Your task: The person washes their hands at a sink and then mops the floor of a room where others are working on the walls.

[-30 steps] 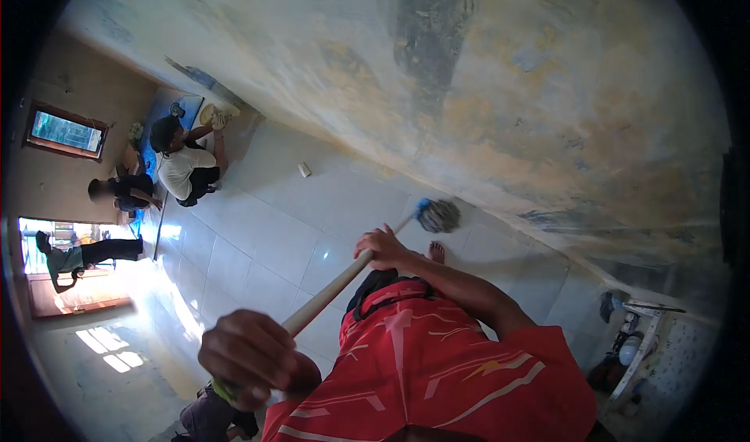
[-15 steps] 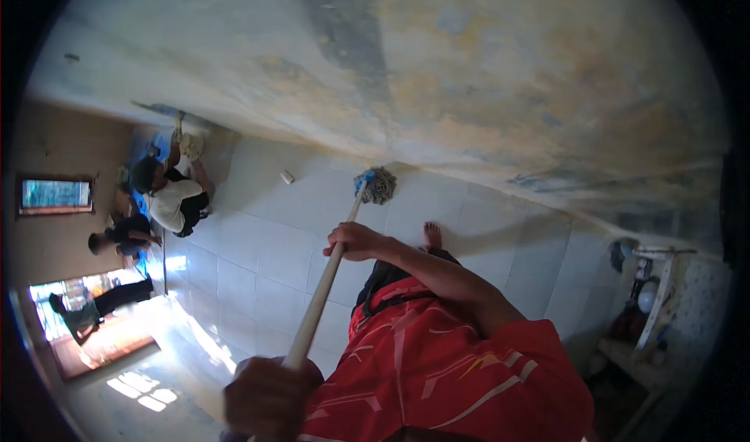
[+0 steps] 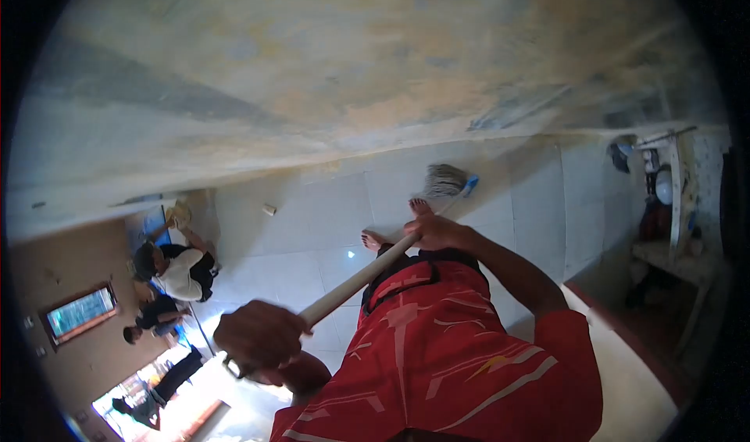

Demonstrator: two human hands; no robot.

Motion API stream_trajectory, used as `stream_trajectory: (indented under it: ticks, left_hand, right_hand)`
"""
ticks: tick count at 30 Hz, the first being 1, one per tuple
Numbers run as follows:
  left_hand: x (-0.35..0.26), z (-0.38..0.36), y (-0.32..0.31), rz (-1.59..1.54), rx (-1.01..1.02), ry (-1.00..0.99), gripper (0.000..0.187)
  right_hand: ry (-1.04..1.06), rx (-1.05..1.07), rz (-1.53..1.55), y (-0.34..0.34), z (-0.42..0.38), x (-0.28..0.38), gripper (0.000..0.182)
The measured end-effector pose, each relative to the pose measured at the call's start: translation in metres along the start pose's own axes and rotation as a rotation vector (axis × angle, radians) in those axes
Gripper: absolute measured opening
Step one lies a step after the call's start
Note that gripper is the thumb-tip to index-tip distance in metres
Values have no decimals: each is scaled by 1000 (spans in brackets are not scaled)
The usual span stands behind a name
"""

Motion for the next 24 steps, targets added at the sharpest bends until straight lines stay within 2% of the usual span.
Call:
stream_trajectory:
  ticks: [2, 4, 6, 7, 8, 10, 11, 15, 17, 18, 20, 21, 24]
  left_hand:
    - [45, -14, 12, 31, -92, 169, 28]
    - [81, -3, 5, 157, -108, 218, 23]
    - [111, 5, -1, 306, -102, 324, 25]
    - [121, 6, -3, 387, -114, 355, 32]
    - [124, 7, -5, 371, -88, 353, 32]
    - [134, -1, 9, 640, -163, 478, 40]
    - [137, -4, 17, 693, -138, 514, 45]
    - [141, -11, 35, 722, -174, 568, 51]
    - [144, -18, 38, 601, -145, 560, 44]
    - [148, -19, 39, 589, -121, 554, 44]
    - [155, -20, 29, 546, 72, 456, 34]
    - [159, -20, 21, 554, 178, 384, 32]
    - [170, -27, 0, 369, 326, 344, 32]
  right_hand:
    - [-57, -23, -5, 21, -25, -35, 20]
    - [-110, -42, -12, 37, -50, -56, 21]
    - [-425, -85, -156, 53, -74, -85, 24]
    - [-450, -118, -271, 62, -82, -85, 29]
    - [-472, -139, -277, 63, -88, -86, 29]
    - [-305, -351, -311, 78, -88, -69, 33]
    - [-357, -326, -289, 73, -87, -70, 38]
    - [-300, -415, -183, 62, -50, -25, 38]
    - [-130, -527, -170, 52, -35, 17, 44]
    - [-145, -546, -183, 53, -27, 38, 44]
    - [-144, -648, -31, 66, -21, 91, 60]
    - [-154, -667, -46, 70, -22, 114, 60]
    - [-135, -761, -25, 92, -27, 181, 69]
Point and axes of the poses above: each hand's wrist, its own z-axis towards the middle knuckle, its own y-axis out of the back of the hand, x = y × z, the point moved 7 cm from there along z, towards the middle knuckle, and after that the axes turned 12 degrees about -x, right-handed, at the moved point
